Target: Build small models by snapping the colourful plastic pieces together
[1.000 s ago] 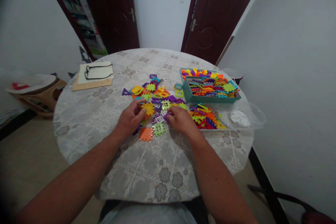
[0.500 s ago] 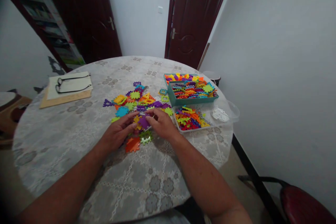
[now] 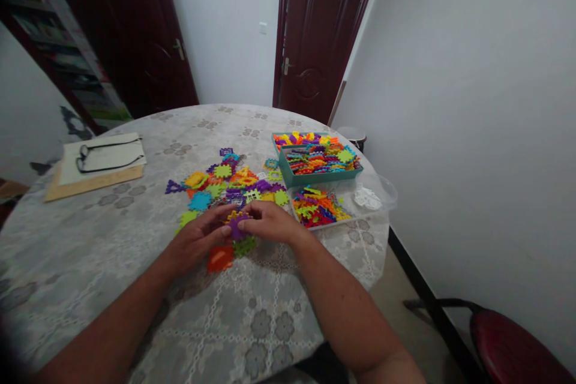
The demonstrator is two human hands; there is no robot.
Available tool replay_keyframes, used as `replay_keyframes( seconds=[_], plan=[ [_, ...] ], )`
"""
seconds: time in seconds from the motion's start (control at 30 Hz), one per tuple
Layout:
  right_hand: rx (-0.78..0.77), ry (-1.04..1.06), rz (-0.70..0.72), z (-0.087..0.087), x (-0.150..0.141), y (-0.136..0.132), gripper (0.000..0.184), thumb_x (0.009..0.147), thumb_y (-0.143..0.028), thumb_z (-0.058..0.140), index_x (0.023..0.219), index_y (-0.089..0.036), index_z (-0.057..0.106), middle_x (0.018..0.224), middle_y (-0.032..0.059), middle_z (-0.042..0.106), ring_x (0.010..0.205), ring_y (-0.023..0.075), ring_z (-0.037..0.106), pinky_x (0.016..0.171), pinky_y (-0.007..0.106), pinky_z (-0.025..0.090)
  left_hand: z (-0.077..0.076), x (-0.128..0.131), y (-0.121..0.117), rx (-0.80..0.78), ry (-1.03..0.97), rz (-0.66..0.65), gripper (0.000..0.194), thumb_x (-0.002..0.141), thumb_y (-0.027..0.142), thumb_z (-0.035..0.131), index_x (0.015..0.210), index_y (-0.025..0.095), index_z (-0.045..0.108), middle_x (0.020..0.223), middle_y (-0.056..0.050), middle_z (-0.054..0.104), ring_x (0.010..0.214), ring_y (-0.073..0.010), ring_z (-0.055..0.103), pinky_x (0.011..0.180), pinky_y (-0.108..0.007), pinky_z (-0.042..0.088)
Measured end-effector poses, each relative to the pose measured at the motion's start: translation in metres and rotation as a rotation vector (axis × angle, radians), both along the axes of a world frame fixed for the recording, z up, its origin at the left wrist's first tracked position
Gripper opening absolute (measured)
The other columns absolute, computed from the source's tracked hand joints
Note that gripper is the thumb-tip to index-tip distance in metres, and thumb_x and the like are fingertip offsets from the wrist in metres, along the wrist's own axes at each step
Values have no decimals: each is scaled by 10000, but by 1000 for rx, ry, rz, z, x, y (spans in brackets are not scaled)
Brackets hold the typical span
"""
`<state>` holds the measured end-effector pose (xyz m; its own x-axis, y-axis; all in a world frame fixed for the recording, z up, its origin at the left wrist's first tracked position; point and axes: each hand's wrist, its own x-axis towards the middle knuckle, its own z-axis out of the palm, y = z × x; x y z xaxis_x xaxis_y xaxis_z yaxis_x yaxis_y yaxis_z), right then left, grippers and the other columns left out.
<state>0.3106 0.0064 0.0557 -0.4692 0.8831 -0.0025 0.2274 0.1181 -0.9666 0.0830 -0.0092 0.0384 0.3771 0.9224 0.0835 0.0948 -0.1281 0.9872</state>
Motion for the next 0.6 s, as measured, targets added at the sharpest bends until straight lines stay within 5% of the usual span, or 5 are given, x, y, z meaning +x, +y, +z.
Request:
replay_keyframes(
  seconds=[0.17, 0.37, 0.6],
  plan=[
    [246, -89, -343, 27, 38, 10, 257, 881, -396, 687, 1040, -195, 711, 851, 15, 694, 705, 148, 593, 641, 268, 479, -1, -3, 0, 155, 185, 204, 470, 945, 488, 642, 1349, 249, 664, 1076, -64, 777, 757, -196, 727, 708, -341, 614],
    [521, -455, -993, 57, 133, 66, 437, 866, -430, 649, 1212, -168, 704, 1032, 90, 751, 889, 230, 672, 858, 368, 520, -4, -10, 6, 442, 389, 395, 337, 973, 465, 594, 1167, 239, 752, 1144, -74, 789, 995, -255, 740, 946, -400, 579],
    [369, -871, -1132, 56, 201, 105, 445, 853, -303, 631, 1236, -94, 720, 1189, 207, 740, 1087, 307, 670, 966, 389, 486, -13, -11, 10, 577, 435, 350, 295, 991, 411, 557, 1099, 228, 761, 1161, -75, 798, 1056, -250, 747, 994, -380, 570]
  ],
)
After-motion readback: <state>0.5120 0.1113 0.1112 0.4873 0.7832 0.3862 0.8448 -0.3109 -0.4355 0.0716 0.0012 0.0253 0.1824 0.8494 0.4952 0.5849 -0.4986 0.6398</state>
